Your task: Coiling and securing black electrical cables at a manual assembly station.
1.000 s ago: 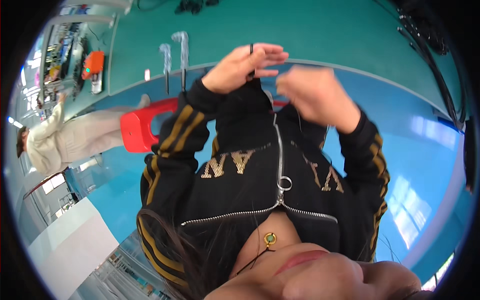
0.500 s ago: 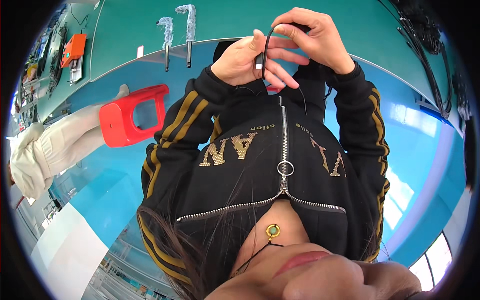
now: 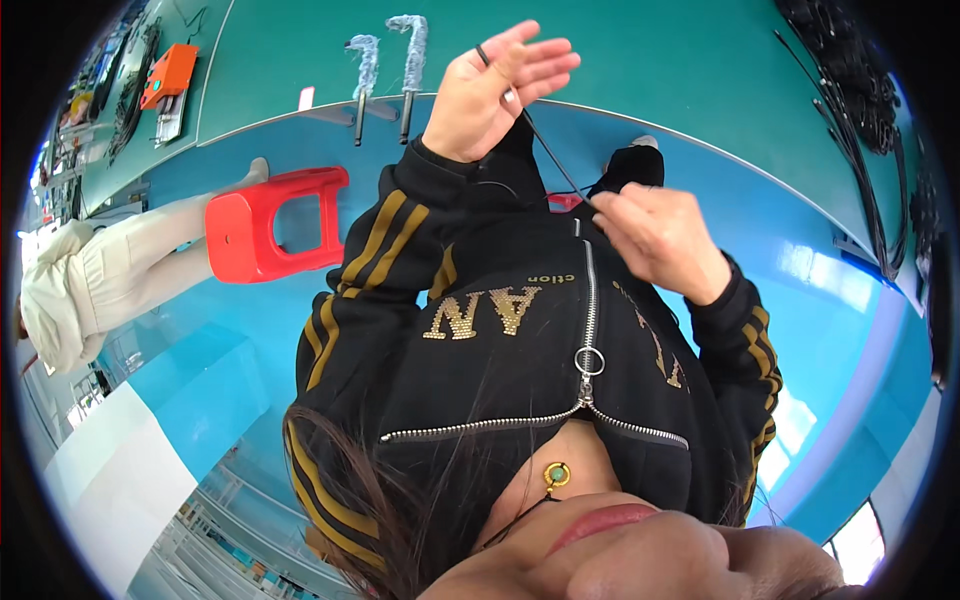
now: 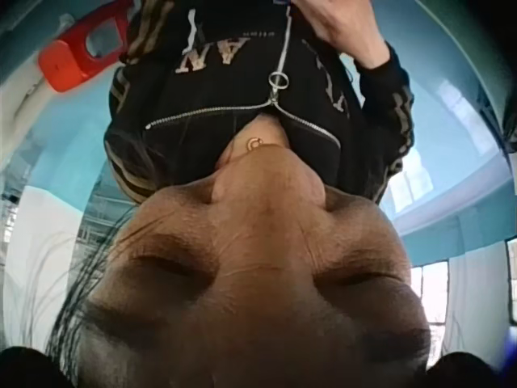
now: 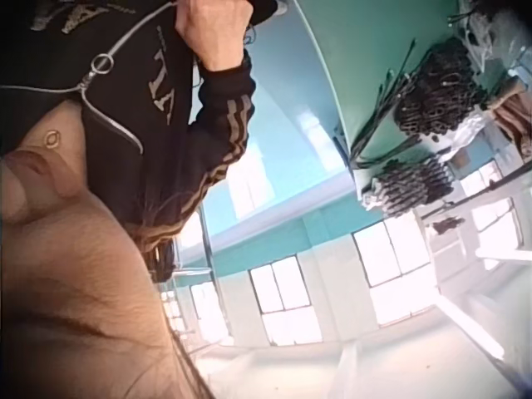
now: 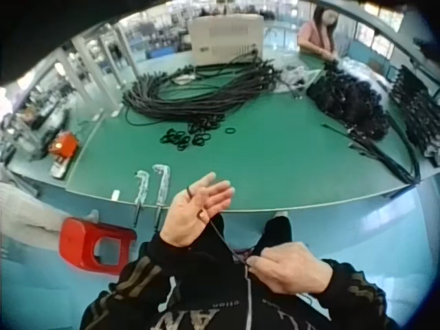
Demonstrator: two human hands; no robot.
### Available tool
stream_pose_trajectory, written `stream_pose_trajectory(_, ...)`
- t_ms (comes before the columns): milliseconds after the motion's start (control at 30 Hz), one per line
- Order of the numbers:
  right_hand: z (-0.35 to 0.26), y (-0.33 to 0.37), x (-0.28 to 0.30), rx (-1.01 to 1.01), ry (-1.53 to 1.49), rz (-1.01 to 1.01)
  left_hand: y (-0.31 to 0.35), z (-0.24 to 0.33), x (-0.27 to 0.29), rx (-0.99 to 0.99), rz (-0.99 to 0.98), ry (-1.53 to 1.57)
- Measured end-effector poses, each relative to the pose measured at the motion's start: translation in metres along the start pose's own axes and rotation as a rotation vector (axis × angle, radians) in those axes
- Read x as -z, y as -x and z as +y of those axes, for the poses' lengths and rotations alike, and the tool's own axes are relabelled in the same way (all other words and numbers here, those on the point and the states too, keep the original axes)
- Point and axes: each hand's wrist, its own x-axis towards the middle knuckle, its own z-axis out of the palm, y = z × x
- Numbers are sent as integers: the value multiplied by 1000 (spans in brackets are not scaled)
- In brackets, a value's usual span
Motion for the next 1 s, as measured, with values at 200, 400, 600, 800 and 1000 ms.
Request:
stream_pose_trajectory(200, 28, -26, 33, 39, 76, 241, 18, -18, -21, 231, -446, -230)
stream_pose_trajectory(400, 65, -49, 12, -35, -307, 276, 36, -8, -36, 524, -529, 18)
stream_pose_trajectory(600, 86, -38, -34, -175, -598, 224, 32, 11, -38, 584, -667, -106)
stream_pose_trajectory(800, 47, -1, -56, -413, -482, -43, 15, 21, -27, 169, -398, 101)
stream_pose_trajectory(1000, 8, 2, -6, -148, -202, -154, 7, -4, -26, 25, -182, -128)
